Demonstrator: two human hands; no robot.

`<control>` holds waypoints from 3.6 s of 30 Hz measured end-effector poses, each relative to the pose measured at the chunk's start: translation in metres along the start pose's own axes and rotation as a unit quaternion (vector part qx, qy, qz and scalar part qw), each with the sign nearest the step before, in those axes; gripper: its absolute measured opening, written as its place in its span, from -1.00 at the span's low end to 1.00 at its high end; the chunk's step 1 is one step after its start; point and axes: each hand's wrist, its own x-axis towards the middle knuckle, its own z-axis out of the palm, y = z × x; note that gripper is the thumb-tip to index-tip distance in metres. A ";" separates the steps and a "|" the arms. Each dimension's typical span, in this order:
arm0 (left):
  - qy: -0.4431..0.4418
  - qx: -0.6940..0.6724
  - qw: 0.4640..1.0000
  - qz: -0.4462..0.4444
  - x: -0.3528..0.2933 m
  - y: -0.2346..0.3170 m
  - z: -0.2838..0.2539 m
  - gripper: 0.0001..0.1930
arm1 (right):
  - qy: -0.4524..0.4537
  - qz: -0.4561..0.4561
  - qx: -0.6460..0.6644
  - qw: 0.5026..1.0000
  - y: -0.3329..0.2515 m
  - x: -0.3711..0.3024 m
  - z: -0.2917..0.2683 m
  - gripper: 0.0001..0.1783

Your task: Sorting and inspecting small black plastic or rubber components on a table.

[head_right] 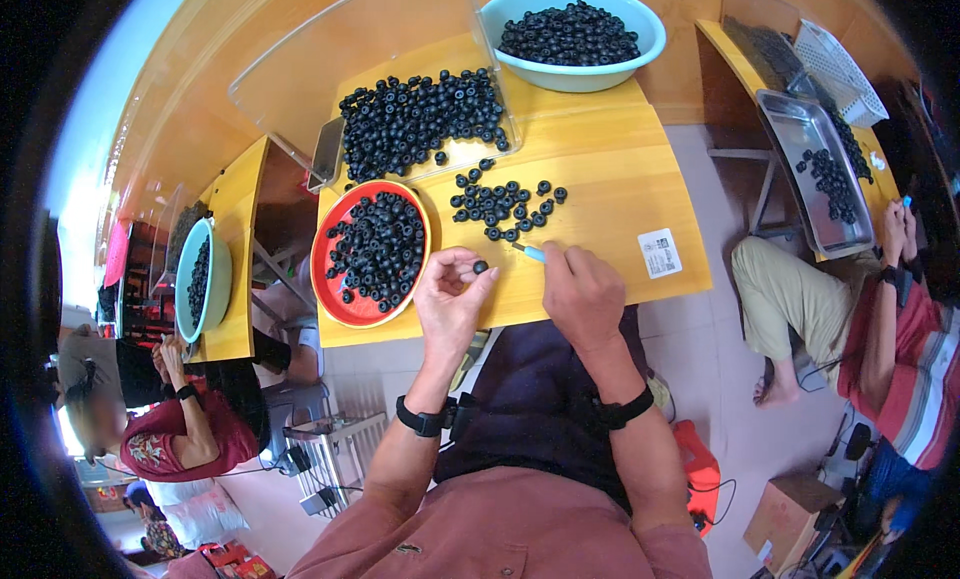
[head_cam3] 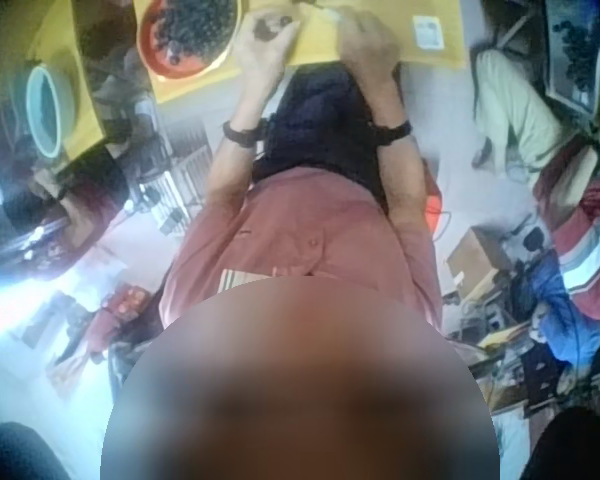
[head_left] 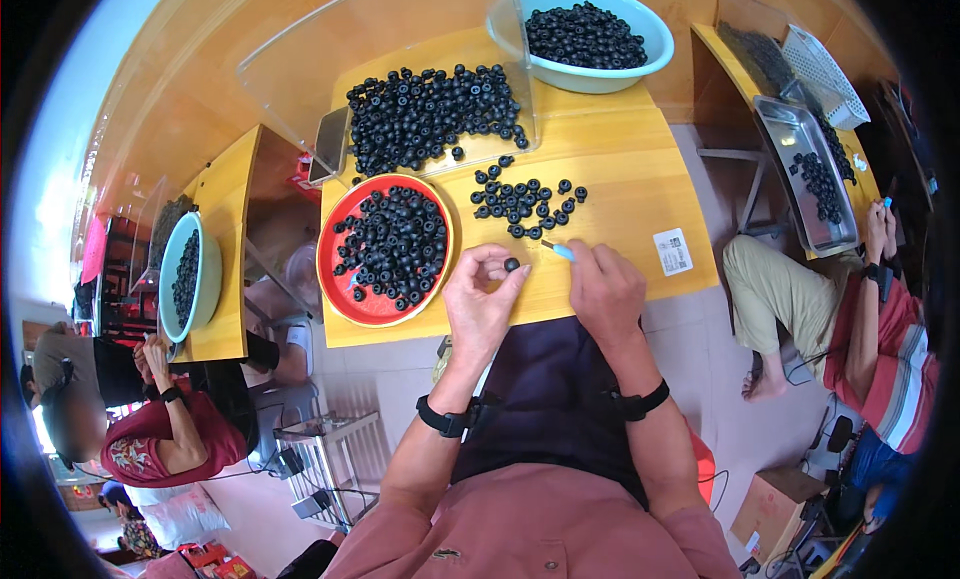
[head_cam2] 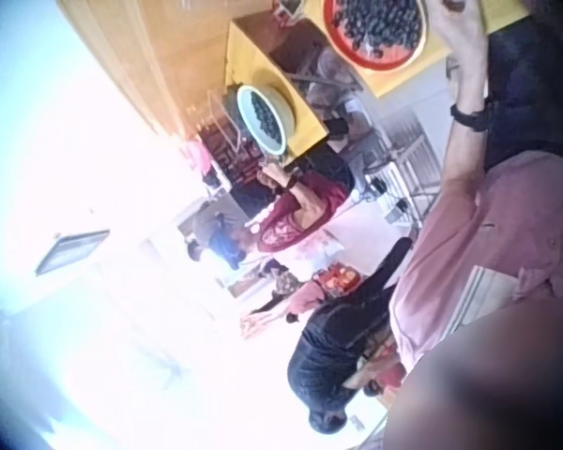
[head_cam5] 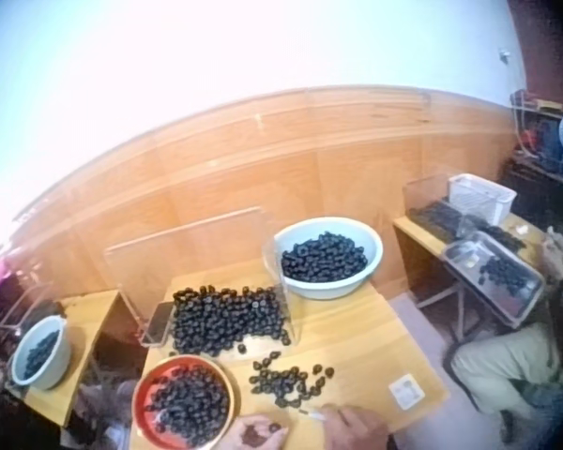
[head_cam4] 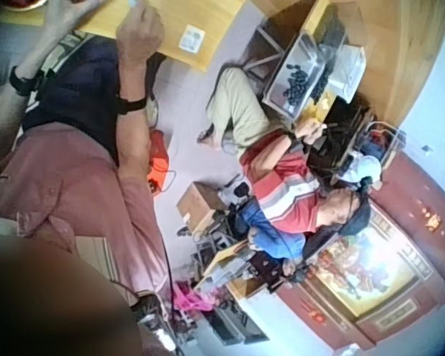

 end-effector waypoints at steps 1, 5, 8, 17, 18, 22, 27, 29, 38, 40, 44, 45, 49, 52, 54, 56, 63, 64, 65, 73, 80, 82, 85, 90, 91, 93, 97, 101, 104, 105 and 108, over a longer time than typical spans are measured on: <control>-0.002 -0.001 1.000 0.000 0.001 0.000 0.004 -0.78 | -0.004 -0.001 0.001 1.000 0.000 0.000 0.001 -0.87; -0.012 -0.022 0.995 0.092 0.004 -0.002 0.015 -0.75 | -0.004 -0.001 0.006 1.000 0.000 0.000 0.001 -0.86; -0.013 -0.008 0.997 0.078 0.004 -0.004 0.017 -0.72 | -0.004 0.003 0.004 1.000 0.000 -0.001 0.000 -0.85; -0.001 0.057 0.995 0.085 0.005 -0.014 0.022 -0.65 | -0.002 -0.007 0.009 1.000 0.001 -0.001 -0.002 -0.85; 0.005 0.054 0.995 0.083 0.005 -0.013 0.024 -0.65 | 0.000 -0.018 0.016 1.000 0.000 0.000 -0.003 -0.84; -0.010 0.110 0.990 0.086 0.004 -0.009 0.026 -0.66 | 0.004 -0.042 0.036 0.998 0.001 0.000 -0.002 -0.82; -0.009 0.145 0.985 0.089 0.003 -0.004 0.026 -0.65 | -0.008 -0.040 0.034 0.999 0.001 0.000 -0.003 -0.82; -0.001 0.134 0.987 0.088 0.003 -0.004 0.026 -0.66 | -0.010 -0.042 0.034 0.998 0.000 0.001 -0.003 -0.82; -0.025 0.125 0.988 0.088 0.003 -0.005 0.024 -0.62 | -0.021 -0.050 0.034 0.998 0.000 0.001 -0.004 -0.83; -0.029 0.123 0.989 0.082 0.003 -0.004 0.025 -0.61 | -0.020 -0.051 0.032 0.998 0.000 0.001 -0.004 -0.83; -0.031 0.128 0.988 0.075 0.003 -0.004 0.024 -0.61 | -0.022 -0.048 0.031 0.998 0.001 0.000 -0.003 -0.82; -0.030 0.129 0.988 0.077 0.003 -0.004 0.024 -0.62 | -0.022 -0.047 0.032 0.998 0.001 0.000 -0.003 -0.82; -0.011 0.070 0.996 0.058 0.004 -0.010 0.026 -0.69 | -0.018 -0.040 0.029 0.999 0.000 0.002 -0.003 -0.84; 0.001 0.023 0.998 0.062 0.003 -0.015 0.025 -0.73 | -0.026 -0.006 0.015 1.000 -0.002 0.004 0.000 -0.87; 0.005 0.036 0.997 0.066 0.003 -0.013 0.022 -0.74 | -0.018 -0.008 0.015 1.000 -0.003 0.005 0.000 -0.89; 0.011 0.051 0.996 0.072 0.002 -0.010 0.018 -0.75 | -0.008 -0.013 0.019 1.000 -0.004 0.005 0.000 -0.91; 0.070 0.238 0.942 0.228 0.008 0.025 -0.030 -0.78 | -0.006 0.000 -0.004 1.000 -0.002 0.000 0.000 -0.86; 0.102 0.266 0.930 0.231 0.013 0.033 -0.040 -0.78 | -0.003 0.000 -0.007 1.000 0.000 0.000 -0.002 -0.85; 0.118 0.331 0.890 0.292 0.022 0.042 -0.053 -0.75 | -0.002 0.001 -0.008 1.000 0.000 0.001 -0.003 -0.85; -0.061 0.380 0.867 0.316 0.039 0.040 -0.017 -0.74 | 0.010 -0.003 0.006 1.000 -0.002 0.001 0.000 -0.87; -0.110 0.408 0.870 0.256 0.041 0.014 -0.001 -0.75 | 0.006 0.006 0.016 1.000 0.000 0.000 0.000 -0.90; -0.115 0.401 0.873 0.252 0.039 0.017 -0.003 -0.77 | 0.002 0.007 0.020 1.000 0.000 0.001 -0.002 -0.88; -0.098 0.385 0.896 0.198 0.033 0.019 -0.005 -0.79 | 0.006 0.005 0.027 1.000 0.000 0.000 -0.001 -0.86; -0.040 0.233 0.961 0.145 0.021 0.015 0.007 -0.82 | 0.004 0.004 0.019 1.000 0.000 0.000 -0.001 -0.84; -0.041 0.232 0.961 0.144 0.019 0.013 0.009 -0.82 | 0.005 0.004 0.017 1.000 0.000 0.000 -0.001 -0.84; -0.029 0.228 0.963 0.137 0.017 0.005 0.010 -0.82 | 0.003 0.004 0.016 1.000 -0.001 0.001 -0.001 -0.84; -0.023 0.183 0.980 0.071 0.016 -0.007 0.009 -0.79 | -0.006 0.004 0.011 1.000 -0.002 0.000 -0.001 -0.83; -0.032 0.146 0.987 0.059 0.014 -0.007 0.011 -0.74 | -0.011 -0.009 0.011 1.000 -0.001 0.000 -0.003 -0.83; -0.041 0.166 0.982 0.078 0.013 -0.001 0.014 -0.72 | -0.003 -0.031 0.027 0.999 0.000 0.001 -0.003 -0.83; -0.046 0.187 0.977 0.089 0.013 0.000 0.014 -0.71 | -0.002 -0.036 0.034 0.999 0.000 0.000 -0.002 -0.83; -0.047 0.208 0.970 0.118 0.012 0.002 0.014 -0.69 | -0.006 -0.043 0.040 0.998 0.000 0.001 -0.001 -0.83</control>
